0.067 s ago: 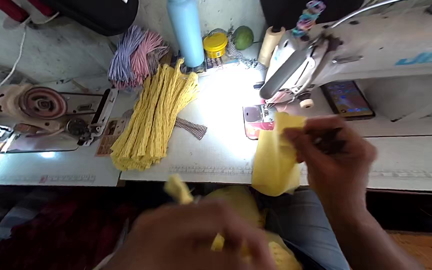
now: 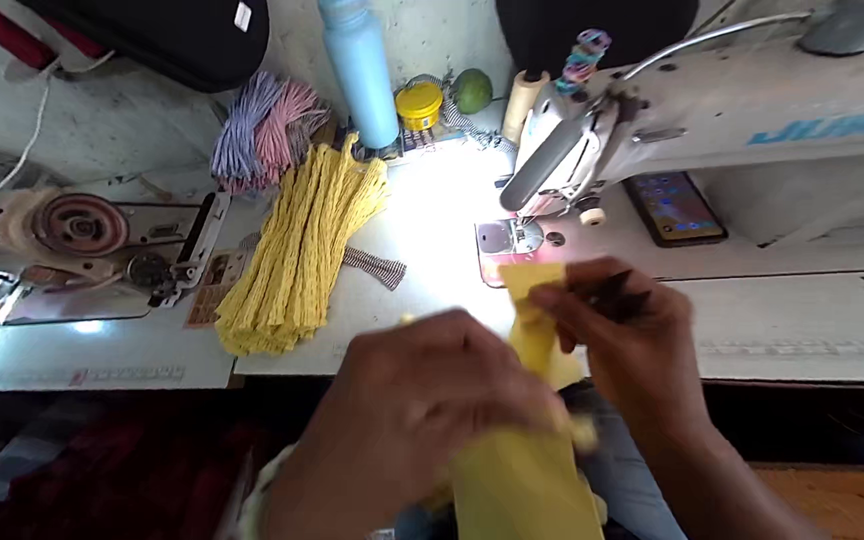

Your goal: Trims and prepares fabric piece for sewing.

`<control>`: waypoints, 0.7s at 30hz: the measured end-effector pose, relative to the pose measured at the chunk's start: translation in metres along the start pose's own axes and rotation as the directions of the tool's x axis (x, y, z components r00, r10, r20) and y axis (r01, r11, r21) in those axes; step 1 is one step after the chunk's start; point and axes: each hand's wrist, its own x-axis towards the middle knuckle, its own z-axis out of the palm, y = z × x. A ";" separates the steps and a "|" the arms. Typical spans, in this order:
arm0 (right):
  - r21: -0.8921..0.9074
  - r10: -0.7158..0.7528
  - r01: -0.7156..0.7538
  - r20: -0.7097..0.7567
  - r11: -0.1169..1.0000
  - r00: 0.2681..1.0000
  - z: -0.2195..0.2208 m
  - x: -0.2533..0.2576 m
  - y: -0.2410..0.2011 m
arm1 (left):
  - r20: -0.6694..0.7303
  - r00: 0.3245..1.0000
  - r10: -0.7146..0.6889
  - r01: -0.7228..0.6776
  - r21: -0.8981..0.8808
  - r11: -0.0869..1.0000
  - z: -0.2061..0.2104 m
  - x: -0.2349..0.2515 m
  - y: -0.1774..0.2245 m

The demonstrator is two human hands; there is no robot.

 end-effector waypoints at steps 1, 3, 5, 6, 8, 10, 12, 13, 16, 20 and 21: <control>0.086 0.052 -0.055 0.028 0.995 0.998 0.000 -0.002 -0.001 | -0.058 0.998 -0.002 0.003 0.010 1.000 0.012 0.012 -0.017; 0.167 0.105 -0.113 0.058 0.979 0.993 -0.003 -0.003 -0.003 | -0.120 0.991 -0.060 0.057 -0.028 0.998 0.027 0.028 -0.040; 0.170 0.126 -0.133 0.053 0.976 0.991 -0.009 -0.001 -0.004 | -0.134 0.985 -0.105 0.098 -0.063 0.993 0.035 0.036 -0.050; 0.164 0.125 -0.132 0.052 0.978 0.991 -0.012 0.001 -0.003 | -0.135 0.984 -0.115 0.107 -0.064 0.992 0.038 0.039 -0.051; 0.152 0.118 -0.123 0.044 0.981 0.992 -0.016 0.005 -0.002 | -0.156 0.980 -0.123 0.116 -0.055 0.992 0.042 0.044 -0.053; 0.152 0.111 -0.114 0.026 0.982 0.993 -0.017 0.008 -0.002 | -0.188 0.975 -0.122 0.115 -0.047 0.992 0.045 0.049 -0.053; 0.136 0.103 -0.104 0.012 0.985 0.995 -0.016 0.010 -0.001 | -0.213 0.972 -0.102 0.100 -0.021 0.995 0.048 0.052 -0.053; 0.121 0.094 -0.094 0.009 0.988 0.996 -0.017 0.011 0.000 | -0.222 0.970 -0.096 0.098 -0.001 0.995 0.049 0.054 -0.054; 0.044 0.026 -0.026 0.010 0.999 1.000 -0.018 0.012 0.004 | -0.239 0.965 -0.110 0.123 0.039 0.992 0.051 0.056 -0.056; -0.070 -0.062 0.066 0.051 0.995 0.997 -0.021 0.014 0.009 | -0.229 0.960 -0.161 0.176 0.047 0.983 0.051 0.057 -0.060; -0.082 -0.082 0.087 0.068 0.993 0.994 -0.022 0.015 0.010 | -0.219 0.960 -0.173 0.189 0.054 0.980 0.050 0.057 -0.061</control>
